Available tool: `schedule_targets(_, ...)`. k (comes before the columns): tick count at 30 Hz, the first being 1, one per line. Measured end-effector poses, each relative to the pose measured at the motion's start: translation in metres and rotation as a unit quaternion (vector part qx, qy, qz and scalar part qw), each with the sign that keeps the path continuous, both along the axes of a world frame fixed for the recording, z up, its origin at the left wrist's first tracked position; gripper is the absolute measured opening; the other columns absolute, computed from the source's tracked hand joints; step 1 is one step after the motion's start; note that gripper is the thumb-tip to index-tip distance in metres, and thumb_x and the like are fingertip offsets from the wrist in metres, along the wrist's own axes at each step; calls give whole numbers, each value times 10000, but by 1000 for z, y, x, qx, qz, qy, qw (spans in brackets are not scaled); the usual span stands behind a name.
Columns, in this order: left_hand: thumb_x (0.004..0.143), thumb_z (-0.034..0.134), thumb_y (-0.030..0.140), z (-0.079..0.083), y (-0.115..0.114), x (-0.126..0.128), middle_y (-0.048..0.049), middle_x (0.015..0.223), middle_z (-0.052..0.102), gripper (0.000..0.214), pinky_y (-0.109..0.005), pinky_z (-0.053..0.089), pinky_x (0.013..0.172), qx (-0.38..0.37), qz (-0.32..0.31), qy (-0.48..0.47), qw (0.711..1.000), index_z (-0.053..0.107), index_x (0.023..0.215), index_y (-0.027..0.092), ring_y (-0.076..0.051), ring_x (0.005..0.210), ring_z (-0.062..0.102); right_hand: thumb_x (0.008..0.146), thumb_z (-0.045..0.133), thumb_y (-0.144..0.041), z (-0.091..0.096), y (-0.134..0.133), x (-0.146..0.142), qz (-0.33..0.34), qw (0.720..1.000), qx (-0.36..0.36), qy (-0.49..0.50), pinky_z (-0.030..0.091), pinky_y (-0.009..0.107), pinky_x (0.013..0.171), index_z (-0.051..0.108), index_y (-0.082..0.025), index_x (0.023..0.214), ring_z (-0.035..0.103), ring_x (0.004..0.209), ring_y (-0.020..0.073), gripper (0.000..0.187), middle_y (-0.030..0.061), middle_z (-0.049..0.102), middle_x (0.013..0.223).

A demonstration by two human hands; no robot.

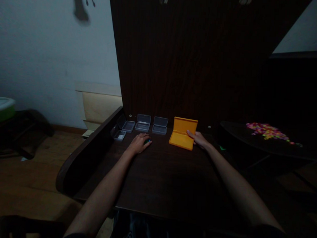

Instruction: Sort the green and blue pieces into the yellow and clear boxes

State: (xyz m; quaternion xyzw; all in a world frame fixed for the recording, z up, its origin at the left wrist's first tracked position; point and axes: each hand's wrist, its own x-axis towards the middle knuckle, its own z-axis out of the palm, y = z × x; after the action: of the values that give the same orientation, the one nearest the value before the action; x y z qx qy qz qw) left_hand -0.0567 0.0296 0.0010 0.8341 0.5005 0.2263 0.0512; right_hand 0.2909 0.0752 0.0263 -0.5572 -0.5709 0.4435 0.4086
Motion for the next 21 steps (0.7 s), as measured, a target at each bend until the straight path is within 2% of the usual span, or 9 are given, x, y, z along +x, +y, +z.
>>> schedule_targets(9,934,485,373,1,-2,0,-114,1250,627,314,-427,427,1060,4,-3,0,1000,649,1132,192,-264,1198,550,643,713,-651,-11,26,4,-26,999,-2,-27,189,198,331,581,-143,595,304,347,46,527,-26,479,428)
schedule_targets(15,931,500,371,-2,0,-2,-108,1249,631,325,-419,444,1041,6,0,4,1000,641,1153,181,-258,1186,559,672,739,-556,-13,36,4,-70,996,-16,-53,240,184,334,596,-131,618,355,356,47,452,-16,517,456)
schedule_targets(18,927,507,368,-2,1,-3,-95,1232,641,310,-409,454,1029,9,-3,-4,1000,642,1146,196,-248,1167,570,646,771,-512,-16,41,4,-99,992,-20,-75,263,185,334,613,-132,658,386,358,59,412,-9,541,467)
schedule_targets(21,928,501,375,-2,1,-4,-102,1233,639,315,-416,450,1034,10,-8,-6,1000,650,1134,190,-253,1174,566,615,787,-514,-21,45,4,-129,985,-16,-109,272,194,333,588,-155,615,406,352,77,411,-11,529,433)
